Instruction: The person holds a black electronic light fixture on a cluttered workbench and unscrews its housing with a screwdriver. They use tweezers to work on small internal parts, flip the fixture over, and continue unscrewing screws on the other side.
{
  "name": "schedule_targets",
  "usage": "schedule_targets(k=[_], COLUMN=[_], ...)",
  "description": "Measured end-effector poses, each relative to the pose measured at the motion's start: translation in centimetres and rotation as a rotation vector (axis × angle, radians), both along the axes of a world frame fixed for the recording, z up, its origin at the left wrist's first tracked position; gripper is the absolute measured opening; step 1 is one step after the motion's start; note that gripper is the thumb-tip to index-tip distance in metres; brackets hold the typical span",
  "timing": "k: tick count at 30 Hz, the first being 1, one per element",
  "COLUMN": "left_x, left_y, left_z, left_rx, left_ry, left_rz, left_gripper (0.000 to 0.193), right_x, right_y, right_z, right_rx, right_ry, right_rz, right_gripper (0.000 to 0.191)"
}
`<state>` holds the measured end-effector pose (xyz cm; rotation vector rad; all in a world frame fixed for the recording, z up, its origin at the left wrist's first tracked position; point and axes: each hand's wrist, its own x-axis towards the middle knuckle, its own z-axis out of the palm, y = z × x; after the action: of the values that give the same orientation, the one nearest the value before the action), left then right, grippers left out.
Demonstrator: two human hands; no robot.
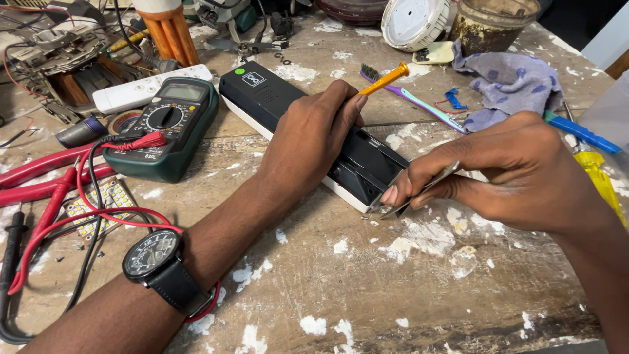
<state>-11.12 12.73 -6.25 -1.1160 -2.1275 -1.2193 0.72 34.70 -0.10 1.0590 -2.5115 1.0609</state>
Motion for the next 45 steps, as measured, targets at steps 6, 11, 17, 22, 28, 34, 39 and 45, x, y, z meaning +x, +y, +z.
schedule_targets(k=[6,11,17,22,28,34,39,45], left_x=[-0.2,-0.3,-0.3,-0.6,-1.3,-2.9,-3.2,-3.2], left_y=[-0.1,-0.3,-0.4,-0.5,-0.5,-0.1,0.0,-0.1], left_z=[-0.1,-0.1,-0.2,-0.4,-0.8,-0.8,-1.2,-1.4], left_rx=[-0.015,-0.029,-0.026,-0.092,-0.066,-0.123,-0.131,-0.126], left_ry=[-0.01,-0.018,-0.006,0.001,0.244,0.185,0.204,0.227], left_rz=[0.012,0.018,0.012,0.04,0.004,0.036,0.054,0.062], left_gripper=[0.027,0.028,0.029,0.028,0.023,0.021,0.021,0.021], right_x=[-0.3,-0.4,-0.1,-0.1,0.0,-0.6,-0.7,-1.2], right_y=[-0.8,-1.1,-0.9,-0.3,0.1,0.3,0.0,-0.2], right_z=[-0.4,-0.2,-0.1,0.1,-0.3,-0.3,-0.6,-0.7], right_rx=[0.007,0.054,0.064,0.056,0.031,-0.032,-0.03,-0.01], right_ry=[0.023,0.079,0.062,0.064,0.01,-0.061,-0.072,-0.077], right_rz=[-0.077,-0.111,-0.125,-0.048,-0.079,-0.086,-0.093,-0.129], right_gripper=[0.017,0.015,0.012,0.013,0.011,0.011,0.012,0.01])
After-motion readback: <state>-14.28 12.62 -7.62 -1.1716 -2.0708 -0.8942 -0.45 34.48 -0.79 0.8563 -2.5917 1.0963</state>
